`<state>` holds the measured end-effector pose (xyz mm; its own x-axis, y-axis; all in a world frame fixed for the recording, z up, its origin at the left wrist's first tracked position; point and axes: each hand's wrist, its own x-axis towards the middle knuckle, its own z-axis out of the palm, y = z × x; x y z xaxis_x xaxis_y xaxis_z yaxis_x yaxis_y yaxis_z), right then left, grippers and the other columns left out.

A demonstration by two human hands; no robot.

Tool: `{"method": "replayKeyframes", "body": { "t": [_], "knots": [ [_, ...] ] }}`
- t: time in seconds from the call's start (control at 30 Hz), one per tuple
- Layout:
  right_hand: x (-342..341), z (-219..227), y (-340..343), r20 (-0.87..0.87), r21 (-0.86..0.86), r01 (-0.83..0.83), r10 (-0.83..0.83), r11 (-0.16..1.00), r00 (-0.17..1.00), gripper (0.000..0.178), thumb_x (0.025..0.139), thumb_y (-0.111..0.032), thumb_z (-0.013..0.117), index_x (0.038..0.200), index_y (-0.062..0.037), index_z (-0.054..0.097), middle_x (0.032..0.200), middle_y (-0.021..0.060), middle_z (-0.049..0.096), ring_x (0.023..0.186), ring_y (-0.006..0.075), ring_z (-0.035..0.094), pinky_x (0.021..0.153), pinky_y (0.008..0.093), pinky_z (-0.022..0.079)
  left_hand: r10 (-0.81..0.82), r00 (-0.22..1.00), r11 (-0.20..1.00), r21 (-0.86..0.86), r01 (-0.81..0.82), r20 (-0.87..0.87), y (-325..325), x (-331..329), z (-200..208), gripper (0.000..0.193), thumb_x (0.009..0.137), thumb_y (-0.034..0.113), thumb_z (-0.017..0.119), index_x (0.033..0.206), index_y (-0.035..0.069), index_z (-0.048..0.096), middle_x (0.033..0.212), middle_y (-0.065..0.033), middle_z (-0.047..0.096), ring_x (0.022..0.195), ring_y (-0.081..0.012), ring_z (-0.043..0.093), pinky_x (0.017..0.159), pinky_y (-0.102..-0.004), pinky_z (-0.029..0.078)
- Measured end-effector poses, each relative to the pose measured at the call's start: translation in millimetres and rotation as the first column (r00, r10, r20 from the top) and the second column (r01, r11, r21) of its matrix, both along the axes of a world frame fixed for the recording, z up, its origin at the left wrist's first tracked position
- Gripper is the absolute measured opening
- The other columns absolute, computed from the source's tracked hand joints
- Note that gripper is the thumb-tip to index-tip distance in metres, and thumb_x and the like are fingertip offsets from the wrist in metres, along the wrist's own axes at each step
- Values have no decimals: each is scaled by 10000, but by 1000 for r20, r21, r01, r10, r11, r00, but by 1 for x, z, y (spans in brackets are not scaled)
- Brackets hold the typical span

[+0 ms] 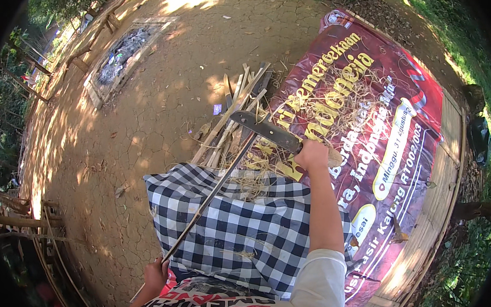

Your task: The person uses a cleaver to shave and smooth the surface of a long, thin piece of wood by sliding the blade along its length.

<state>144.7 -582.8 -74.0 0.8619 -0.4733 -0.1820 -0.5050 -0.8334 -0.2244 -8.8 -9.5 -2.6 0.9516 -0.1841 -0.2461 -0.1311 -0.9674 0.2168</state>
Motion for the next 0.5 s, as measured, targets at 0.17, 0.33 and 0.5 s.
{"method": "replayKeyframes", "body": {
  "t": [0.17,0.33,0.5],
  "knots": [
    [-4,-10,-17,94,94,255,-264,962,960,317,661,-243,631,897,-44,702,864,205,687,846,367,667,784,450,530,61,997,997,-41,-63,-53,-7,-2,2,251,890,271,625,813,32,608,590,-223,571,571,-427,589,494,-496,439],
    [-31,2,-34,98,290,502,-547,815,832,332,674,-247,641,875,13,688,881,240,682,867,382,668,800,448,523,75,993,995,-62,-80,-86,3,-6,-7,246,903,241,598,819,11,621,630,-248,581,609,-443,587,531,-509,438],
    [-32,5,-25,229,302,492,-563,817,794,280,689,-250,660,828,-9,685,834,225,678,812,381,665,757,455,519,71,984,980,-171,-99,-166,4,-1,-10,250,921,212,567,844,-18,628,641,-252,581,613,-440,584,532,-493,431]
  ]
}}
